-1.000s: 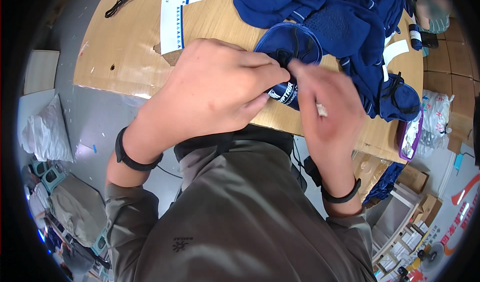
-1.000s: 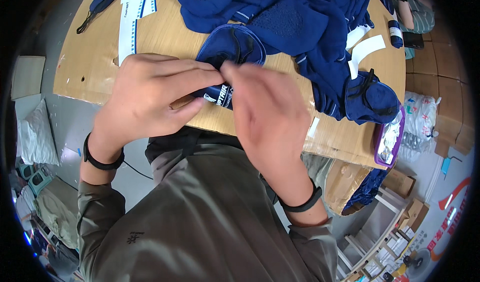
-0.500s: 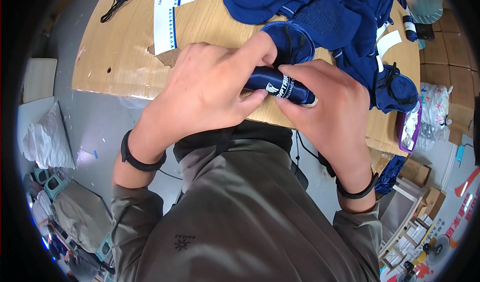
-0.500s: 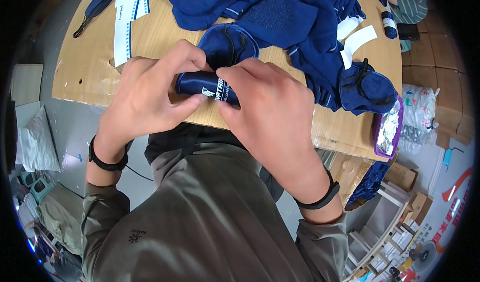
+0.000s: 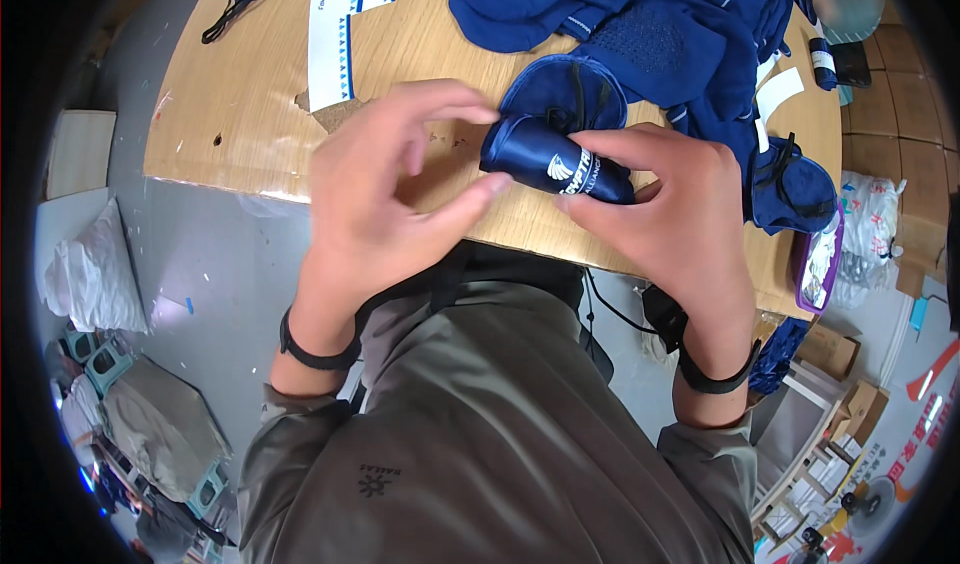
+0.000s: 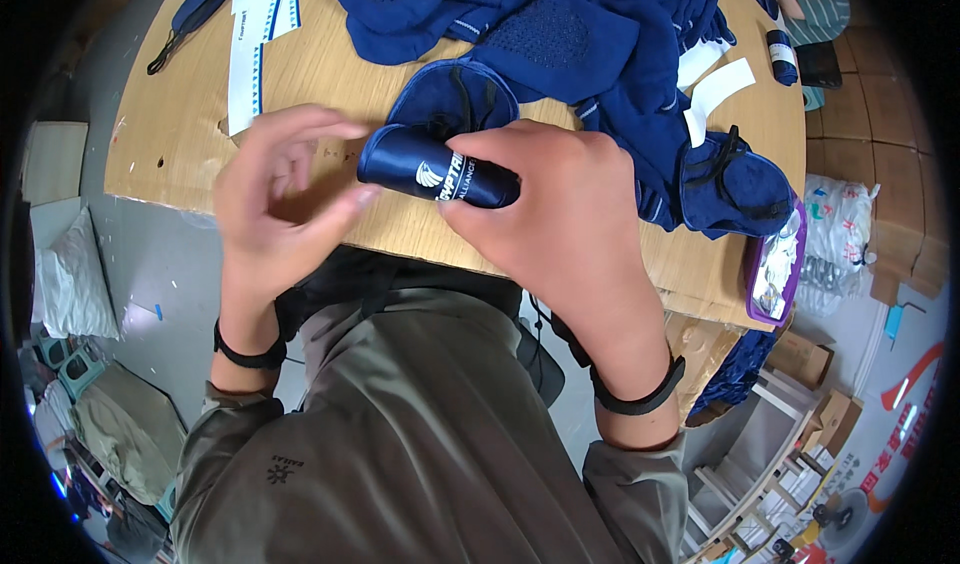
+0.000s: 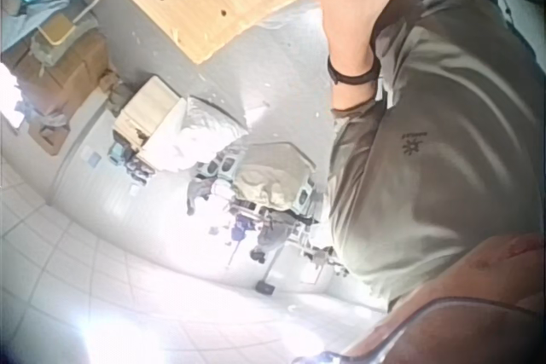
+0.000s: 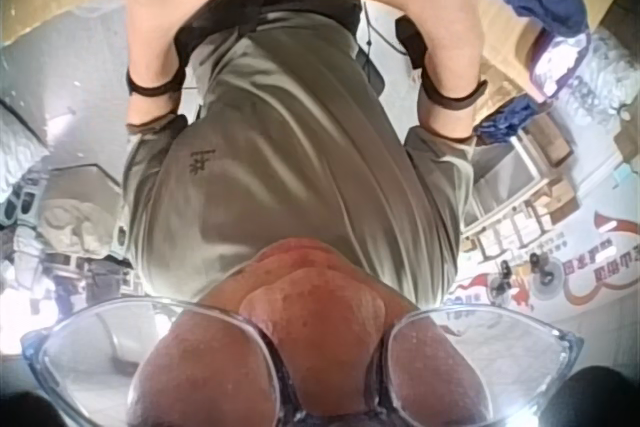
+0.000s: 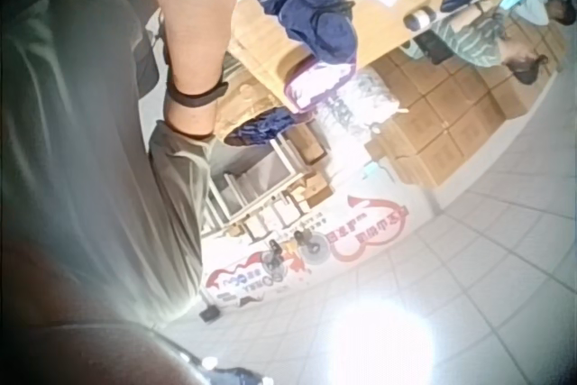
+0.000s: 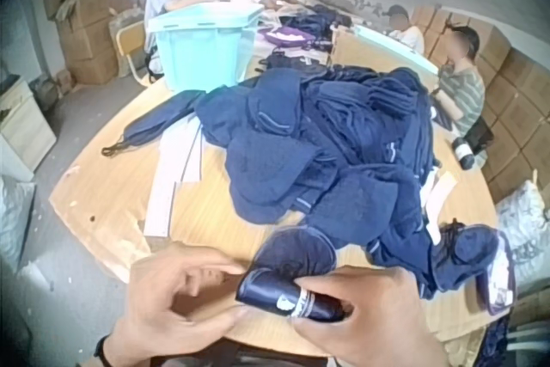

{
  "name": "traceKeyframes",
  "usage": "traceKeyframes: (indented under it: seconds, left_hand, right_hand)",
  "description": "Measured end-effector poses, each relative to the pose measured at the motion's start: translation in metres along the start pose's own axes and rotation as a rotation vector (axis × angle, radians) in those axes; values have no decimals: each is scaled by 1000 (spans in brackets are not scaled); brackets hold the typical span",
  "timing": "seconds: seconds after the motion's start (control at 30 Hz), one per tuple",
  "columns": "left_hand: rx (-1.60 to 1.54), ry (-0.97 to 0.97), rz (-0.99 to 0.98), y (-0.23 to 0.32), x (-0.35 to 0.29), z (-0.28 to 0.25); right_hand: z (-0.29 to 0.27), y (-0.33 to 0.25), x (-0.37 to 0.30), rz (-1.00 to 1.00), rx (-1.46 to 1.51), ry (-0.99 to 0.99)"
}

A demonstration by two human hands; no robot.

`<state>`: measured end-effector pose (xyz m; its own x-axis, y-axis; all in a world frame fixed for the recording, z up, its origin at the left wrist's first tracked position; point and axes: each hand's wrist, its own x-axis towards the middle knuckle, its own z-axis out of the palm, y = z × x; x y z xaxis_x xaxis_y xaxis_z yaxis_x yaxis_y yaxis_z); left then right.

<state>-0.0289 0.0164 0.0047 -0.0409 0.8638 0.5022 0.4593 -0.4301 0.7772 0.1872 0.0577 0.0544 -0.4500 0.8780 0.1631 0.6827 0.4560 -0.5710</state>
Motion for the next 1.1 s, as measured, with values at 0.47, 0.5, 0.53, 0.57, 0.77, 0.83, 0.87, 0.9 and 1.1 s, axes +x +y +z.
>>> traceKeyframes:
  seconds: [0.47,0.5,0.53,0.57,0.77,0.83,0.87,0.9,1.1]
  left_hand:
    - [-295,-258,-333,26,-62,0]
    - [-398,-354,-440,26,-63,-1]
    - [-454,-400,-462,22,-66,0]
    - [-457,-390,-467,21,-68,-1]
    - [-910,-390,-820,23,-70,-5]
    - [-948,-452,-927,26,-64,-13]
    - [-950,-447,-928,26,-65,-14]
    - [-997,-447,-947,25,-67,-14]
    - [-1133,-328,-1007,29,-75,-4]
  right_hand:
    - [-8,8,0,305,387,-248]
    - [-9,5,0,345,403,-266]
    - [-8,4,-1,331,431,-266]
    - [-8,2,-1,328,426,-277]
    - [-10,-13,-6,315,393,-393]
    - [-6,-18,-10,291,318,-373]
    - [-5,-15,-12,231,270,-356]
    - [-5,-17,-14,229,269,-359]
    - [0,-32,-25,-3,108,-307]
